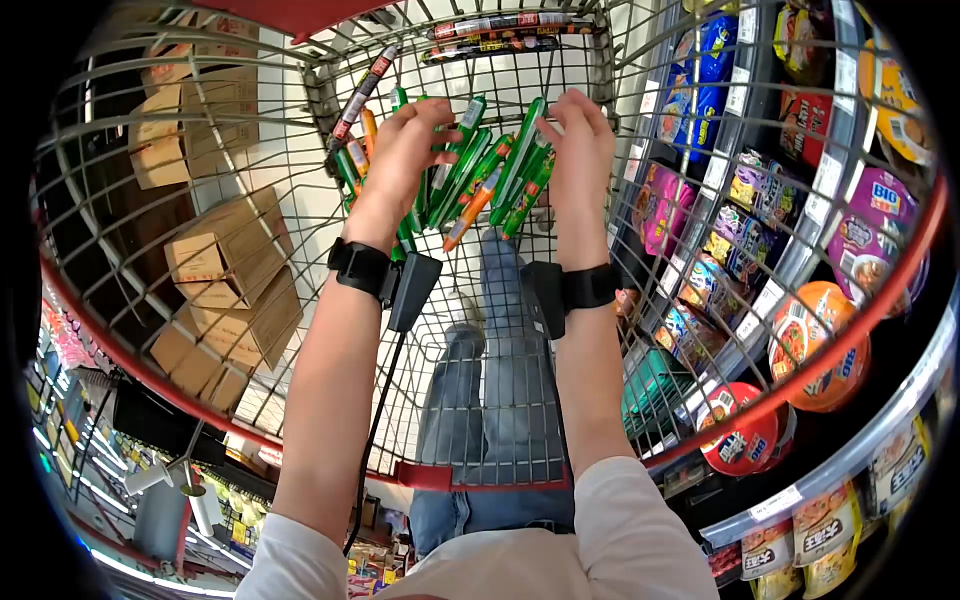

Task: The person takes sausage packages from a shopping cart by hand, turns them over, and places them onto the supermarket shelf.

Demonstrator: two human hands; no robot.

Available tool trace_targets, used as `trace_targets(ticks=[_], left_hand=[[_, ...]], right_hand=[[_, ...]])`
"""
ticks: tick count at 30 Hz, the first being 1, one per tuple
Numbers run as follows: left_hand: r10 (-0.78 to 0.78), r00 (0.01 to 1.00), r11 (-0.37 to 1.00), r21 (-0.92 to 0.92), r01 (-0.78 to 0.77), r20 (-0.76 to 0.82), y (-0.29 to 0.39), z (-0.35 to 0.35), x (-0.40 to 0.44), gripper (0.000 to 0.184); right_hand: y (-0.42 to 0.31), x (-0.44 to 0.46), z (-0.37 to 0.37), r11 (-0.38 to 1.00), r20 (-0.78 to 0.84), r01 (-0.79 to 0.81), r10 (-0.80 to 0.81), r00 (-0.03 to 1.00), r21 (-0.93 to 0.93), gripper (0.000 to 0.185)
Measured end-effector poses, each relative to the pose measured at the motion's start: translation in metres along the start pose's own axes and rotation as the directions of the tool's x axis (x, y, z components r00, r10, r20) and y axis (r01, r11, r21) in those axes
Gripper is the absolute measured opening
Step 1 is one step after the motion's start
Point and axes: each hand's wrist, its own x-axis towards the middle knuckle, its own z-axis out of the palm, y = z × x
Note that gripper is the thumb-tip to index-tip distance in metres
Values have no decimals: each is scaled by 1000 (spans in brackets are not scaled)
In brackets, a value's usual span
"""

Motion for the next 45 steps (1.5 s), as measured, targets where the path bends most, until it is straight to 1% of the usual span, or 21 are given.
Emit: trace_targets(ticks=[2,3,4,6,7,10,11,15,17,18,21,27,32,34,36,38,40,42,43,44,45], left_hand=[[37,997,999,-11,-37,-61,-1,2,16,37],[74,995,997,17,-73,-63,1,0,24,45],[68,996,998,15,-67,-66,1,1,29,45],[205,975,979,33,-202,-90,5,-2,39,54],[210,977,977,45,-208,-40,6,-9,43,64],[198,980,980,-1,-198,-34,8,-10,55,68],[151,988,988,-22,-151,2,9,-13,57,72],[172,985,985,8,-172,15,10,-16,64,74],[52,998,995,86,-54,31,15,-16,63,76],[50,998,995,87,-52,30,13,-15,64,76],[165,985,980,124,-158,-46,5,-8,65,75],[157,985,981,127,-146,-76,1,-8,62,69],[291,938,951,162,-263,-188,11,2,26,64],[274,938,960,113,-255,-212,27,9,-2,60],[350,903,936,123,-329,-248,38,12,-24,59],[355,897,934,137,-330,-265,50,14,-53,55],[471,859,851,359,-382,-201,74,13,-89,58],[458,869,878,251,-408,-186,98,16,-134,56],[490,853,858,271,-435,-181,109,17,-154,48],[510,842,848,268,-458,-176,114,16,-169,48],[580,802,805,252,-537,-142,119,13,-186,43]], right_hand=[[4,20,7,1000,-11,14,-14,1000,4,30],[4,29,10,999,-23,46,-46,999,18,30],[3,38,12,996,-36,78,-77,996,31,29],[4,52,18,993,-12,105,-104,994,47,29],[6,57,20,993,-1,111,-111,994,29,29],[8,72,25,992,20,129,-129,991,1,33],[9,76,26,992,41,123,-123,992,1,35],[15,89,26,994,121,107,-106,987,2,39],[17,92,24,994,131,107,-107,986,7,38],[17,92,24,997,136,79,-79,988,0,38],[17,89,25,999,136,50,-50,989,3,37],[4,66,26,998,56,36,-39,998,46,38],[-14,33,21,993,7,41,-42,999,110,39],[-31,11,23,993,-40,48,-44,998,107,37],[-51,-13,27,993,-43,61,-57,997,105,37],[-73,-38,31,988,-37,96,-92,995,120,37],[-95,-66,33,984,-40,125,-121,992,129,37],[-116,-95,34,969,-25,187,-185,982,163,38],[-127,-111,37,943,-64,248,-240,969,222,37],[-140,-127,37,935,-57,266,-260,964,233,37],[-153,-145,37,918,-65,308,-302,951,251,36]])
